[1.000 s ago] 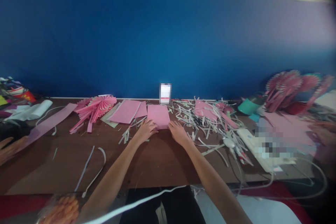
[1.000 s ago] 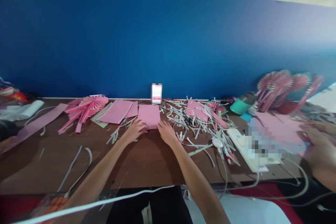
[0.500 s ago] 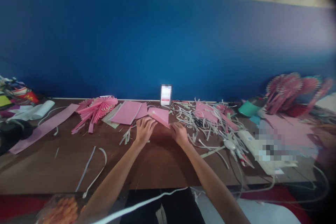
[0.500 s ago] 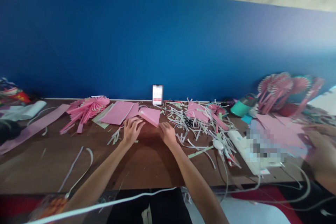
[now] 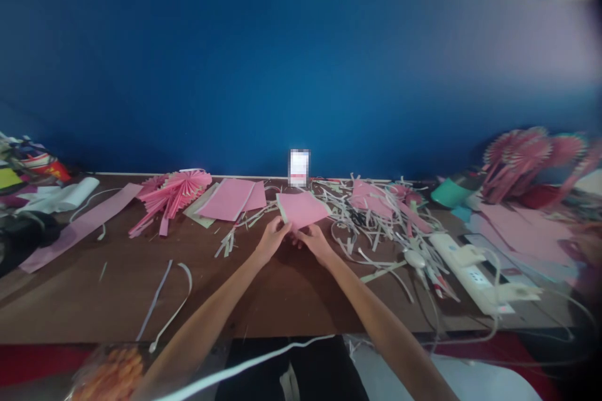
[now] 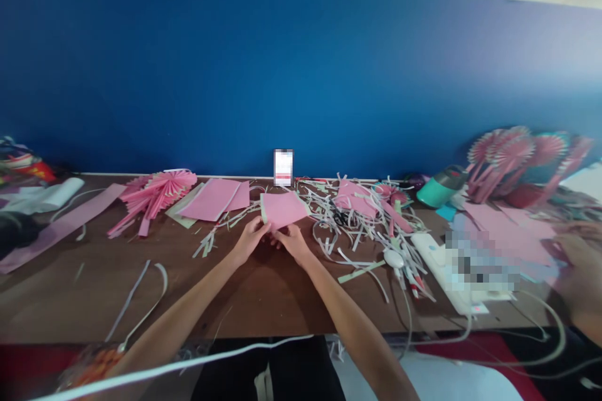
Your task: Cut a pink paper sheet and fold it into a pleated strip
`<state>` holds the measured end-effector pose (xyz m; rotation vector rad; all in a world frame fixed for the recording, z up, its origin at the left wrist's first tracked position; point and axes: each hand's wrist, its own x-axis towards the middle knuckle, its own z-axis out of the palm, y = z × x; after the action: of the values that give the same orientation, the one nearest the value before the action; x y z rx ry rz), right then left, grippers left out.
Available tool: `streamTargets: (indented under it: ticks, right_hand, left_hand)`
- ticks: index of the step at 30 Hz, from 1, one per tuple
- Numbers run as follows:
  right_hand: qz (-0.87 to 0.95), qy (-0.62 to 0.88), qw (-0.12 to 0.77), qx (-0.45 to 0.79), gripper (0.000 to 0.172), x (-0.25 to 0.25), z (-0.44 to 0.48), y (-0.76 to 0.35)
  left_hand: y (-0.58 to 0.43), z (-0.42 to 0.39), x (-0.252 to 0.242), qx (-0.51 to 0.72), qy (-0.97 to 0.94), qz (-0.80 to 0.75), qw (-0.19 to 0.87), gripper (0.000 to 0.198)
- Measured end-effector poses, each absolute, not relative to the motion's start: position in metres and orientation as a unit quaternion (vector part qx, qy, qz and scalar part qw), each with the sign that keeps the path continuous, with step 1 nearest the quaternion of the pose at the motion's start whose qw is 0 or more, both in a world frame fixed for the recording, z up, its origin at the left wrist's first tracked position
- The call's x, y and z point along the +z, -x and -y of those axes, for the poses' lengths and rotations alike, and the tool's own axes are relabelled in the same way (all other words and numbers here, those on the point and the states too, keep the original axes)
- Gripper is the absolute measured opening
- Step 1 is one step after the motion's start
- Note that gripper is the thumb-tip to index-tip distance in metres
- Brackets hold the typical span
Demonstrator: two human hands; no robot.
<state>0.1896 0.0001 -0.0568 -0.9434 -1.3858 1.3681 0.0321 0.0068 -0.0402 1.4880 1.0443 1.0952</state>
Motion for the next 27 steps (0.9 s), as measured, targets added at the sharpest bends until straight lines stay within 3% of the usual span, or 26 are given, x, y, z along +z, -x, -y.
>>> streamTargets:
  ticks: [3,6,10,16,19,22,24,27]
  right_hand:
    - [0.688,0.417,0.403,0.436,0.025,-0.057,0.006,-0.192]
    - [0.814,0.409,0.353,0.213,0.017,-0.047,0.012,-0.202]
    - [0.853,0.421,0.308,0.014,0.015,-0.033,0.009,-0.22]
    - [0.861,0.45,0.226,-0.073,0.016,-0.041,-0.005,-0.229]
    - [0.857,0.46,0.216,-0.085,0.019,-0.046,-0.007,-0.228]
    - [0.86,0.461,0.201,-0.087,0.017,-0.047,-0.008,-0.228]
    - [0.869,0.451,0.186,-0.084,0.016,-0.047,-0.008,-0.229]
    - [0.88,0.436,0.174,-0.075,0.015,-0.048,-0.009,-0.229]
  left_hand:
    - [-0.024,-0.016,-0.046,0.462,-0.562,-0.436,0.53,0.034]
    - [-0.013,-0.022,-0.047,0.468,-0.514,-0.468,0.546,0.038]
    - [-0.003,-0.026,-0.046,0.466,-0.487,-0.473,0.568,0.052]
    - [-0.001,-0.025,-0.049,0.459,-0.507,-0.486,0.544,0.06]
    - [0.002,-0.021,-0.047,0.448,-0.559,-0.543,0.439,0.045]
    - [0.007,-0.017,-0.04,0.414,-0.678,-0.572,0.204,0.033]
    - [0.008,-0.015,-0.035,0.355,-0.774,-0.519,0.077,0.027]
    - [0.004,-0.016,-0.035,0.252,-0.877,-0.41,0.008,0.022]
